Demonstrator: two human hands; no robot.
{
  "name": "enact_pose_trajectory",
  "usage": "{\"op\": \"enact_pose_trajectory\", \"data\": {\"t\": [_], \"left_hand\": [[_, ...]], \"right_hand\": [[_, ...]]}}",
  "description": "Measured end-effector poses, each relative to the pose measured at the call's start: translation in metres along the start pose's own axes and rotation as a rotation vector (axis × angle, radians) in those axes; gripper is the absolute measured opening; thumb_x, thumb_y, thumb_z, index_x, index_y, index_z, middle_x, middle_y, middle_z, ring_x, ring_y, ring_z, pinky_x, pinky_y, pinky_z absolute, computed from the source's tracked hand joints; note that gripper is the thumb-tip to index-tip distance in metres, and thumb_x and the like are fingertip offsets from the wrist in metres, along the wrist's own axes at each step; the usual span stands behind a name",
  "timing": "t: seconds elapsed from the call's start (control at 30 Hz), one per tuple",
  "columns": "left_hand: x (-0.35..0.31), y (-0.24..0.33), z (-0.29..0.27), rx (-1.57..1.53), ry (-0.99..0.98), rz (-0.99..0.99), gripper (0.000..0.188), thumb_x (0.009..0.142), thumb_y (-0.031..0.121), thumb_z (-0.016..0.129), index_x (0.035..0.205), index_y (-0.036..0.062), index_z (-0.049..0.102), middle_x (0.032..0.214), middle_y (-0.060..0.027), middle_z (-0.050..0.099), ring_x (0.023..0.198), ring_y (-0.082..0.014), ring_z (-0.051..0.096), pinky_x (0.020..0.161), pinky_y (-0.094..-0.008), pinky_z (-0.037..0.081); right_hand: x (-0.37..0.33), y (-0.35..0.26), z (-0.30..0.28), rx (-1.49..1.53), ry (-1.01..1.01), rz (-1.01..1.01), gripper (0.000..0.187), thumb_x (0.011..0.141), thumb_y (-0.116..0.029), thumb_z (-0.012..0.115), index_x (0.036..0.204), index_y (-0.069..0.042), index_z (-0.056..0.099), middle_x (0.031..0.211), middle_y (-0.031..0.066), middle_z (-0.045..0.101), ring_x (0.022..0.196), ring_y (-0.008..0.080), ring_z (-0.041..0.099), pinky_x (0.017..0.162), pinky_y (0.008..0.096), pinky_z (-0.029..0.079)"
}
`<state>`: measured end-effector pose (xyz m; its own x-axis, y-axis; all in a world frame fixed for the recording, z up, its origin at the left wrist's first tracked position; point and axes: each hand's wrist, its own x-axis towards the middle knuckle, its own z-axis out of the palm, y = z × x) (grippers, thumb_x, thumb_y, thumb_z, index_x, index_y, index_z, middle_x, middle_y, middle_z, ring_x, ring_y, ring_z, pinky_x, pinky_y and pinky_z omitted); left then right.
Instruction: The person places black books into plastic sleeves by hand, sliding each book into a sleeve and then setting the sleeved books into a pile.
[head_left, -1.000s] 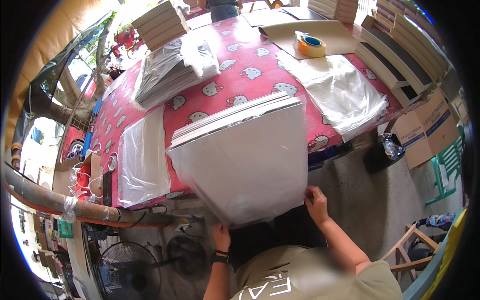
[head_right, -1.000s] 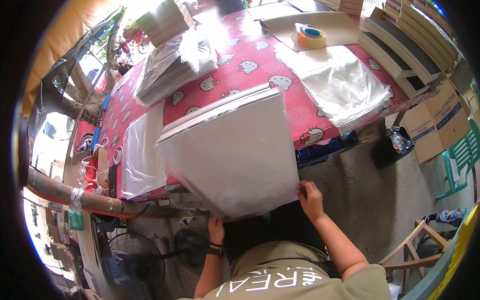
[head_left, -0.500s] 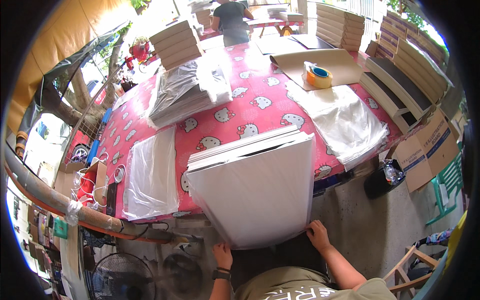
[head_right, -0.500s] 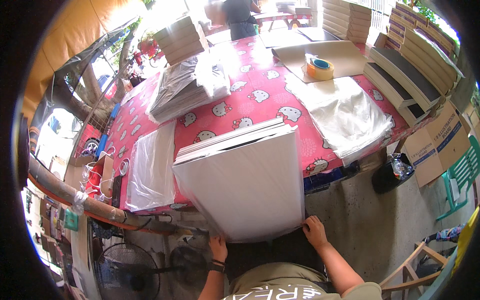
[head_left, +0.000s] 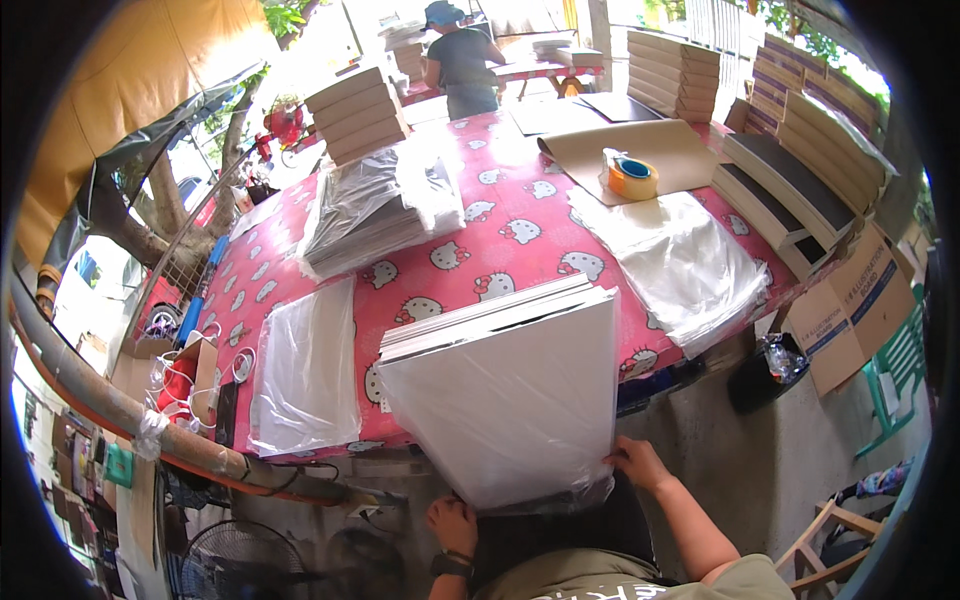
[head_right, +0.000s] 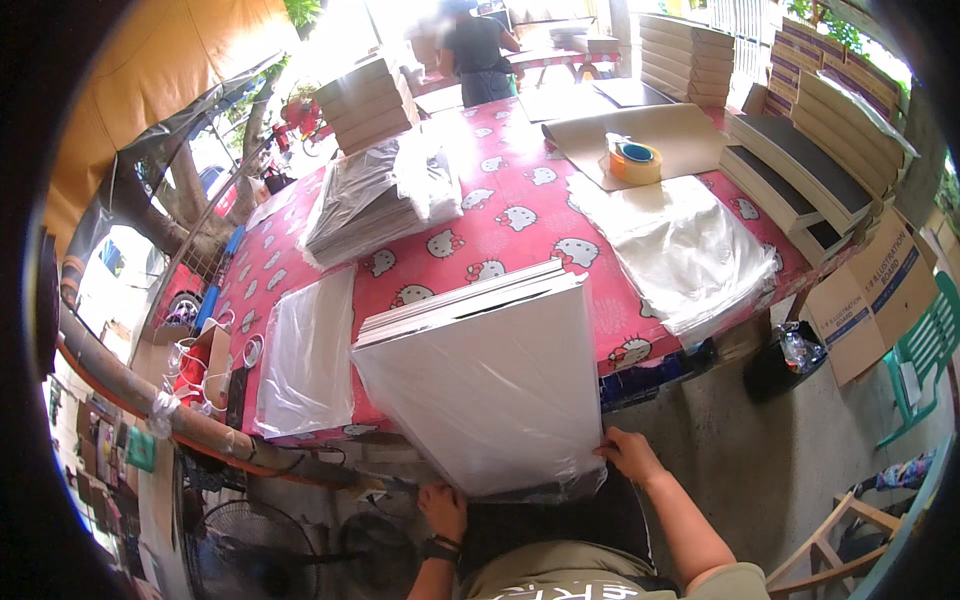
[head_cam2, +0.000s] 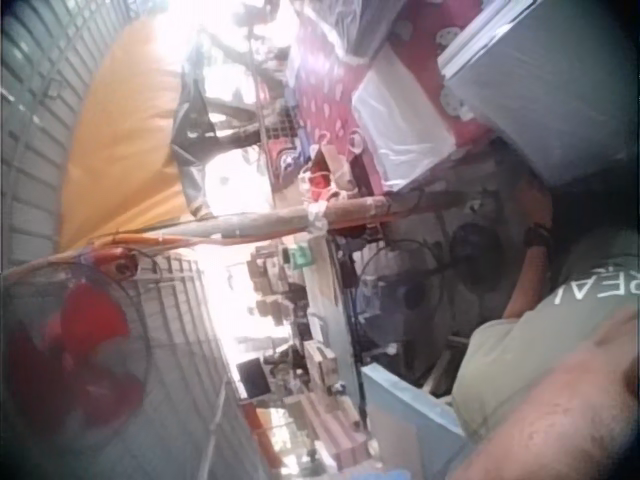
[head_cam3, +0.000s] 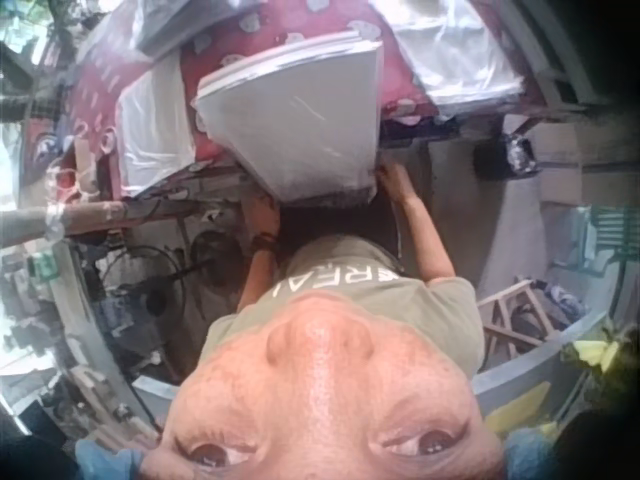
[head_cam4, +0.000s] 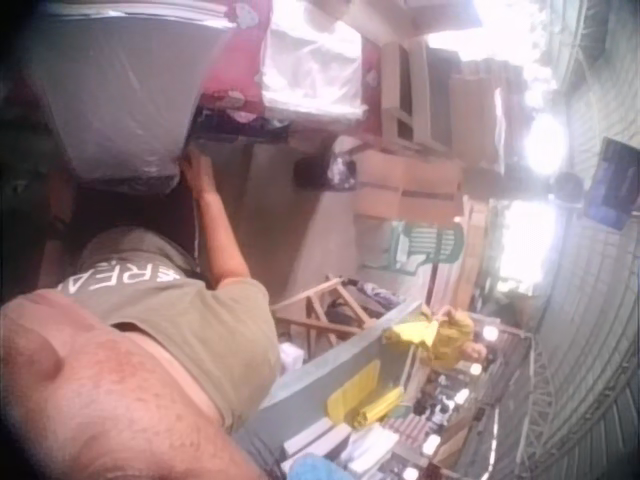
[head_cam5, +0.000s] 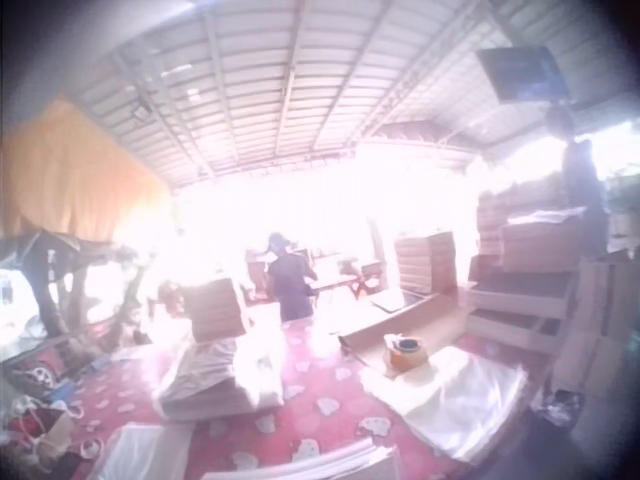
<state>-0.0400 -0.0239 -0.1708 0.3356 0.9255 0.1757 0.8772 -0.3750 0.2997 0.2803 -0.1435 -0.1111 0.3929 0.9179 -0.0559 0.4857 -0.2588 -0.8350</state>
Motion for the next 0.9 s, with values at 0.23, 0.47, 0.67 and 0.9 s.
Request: {"op": "enact_pose_trajectory", "data": {"t": [0.23,0.47,0.67,0.9], "left_hand": [[-0.002,-0.008,0.003,-0.059,-0.024,0.001,0.016,0.068,0.018,0.058,0.076,0.0037,0.061,0.095,-0.0092,0.05,0.099,-0.0291,0.039,0.085,-0.0432,0.03],[-0.002,-0.005,0.01,-0.062,-0.014,0.008,0.017,0.067,0.018,0.058,0.074,0.0033,0.061,0.092,-0.0102,0.05,0.096,-0.03,0.041,0.081,-0.0426,0.034],[0.002,-0.022,0.006,-0.435,-0.105,-0.224,0.02,0.071,0.022,0.056,0.078,0.0038,0.06,0.09,-0.01,0.053,0.089,-0.0315,0.048,0.078,-0.0444,0.038],[0.001,-0.009,-0.043,-2.513,-0.44,-0.133,0.061,0.079,0.048,0.048,0.12,0.0039,0.041,0.119,-0.0114,0.047,0.109,-0.028,0.045,0.091,-0.0424,0.036]], "right_hand": [[-0.036,-0.007,0.01,-0.126,0.173,-0.145,0.015,0.071,-0.009,0.064,0.074,-0.001,0.051,0.069,0.0135,0.056,0.065,0.0301,0.056,0.06,0.0337,0.044],[-0.049,0.011,0.032,0.308,0.168,0.098,0.014,0.073,-0.006,0.063,0.076,0.0,0.051,0.074,0.0074,0.058,0.068,0.015,0.055,0.06,0.0274,0.043],[-0.029,0.013,0.035,0.575,0.048,0.049,0.011,0.077,-0.006,0.059,0.084,-0.001,0.053,0.073,0.0021,0.057,0.07,0.0094,0.052,0.064,0.0223,0.041],[-0.015,-0.074,0.011,1.155,0.216,-0.03,0.007,0.085,-0.01,0.05,0.085,-0.003,0.053,0.077,0.0016,0.058,0.069,0.0076,0.053,0.066,0.0219,0.044]]}}
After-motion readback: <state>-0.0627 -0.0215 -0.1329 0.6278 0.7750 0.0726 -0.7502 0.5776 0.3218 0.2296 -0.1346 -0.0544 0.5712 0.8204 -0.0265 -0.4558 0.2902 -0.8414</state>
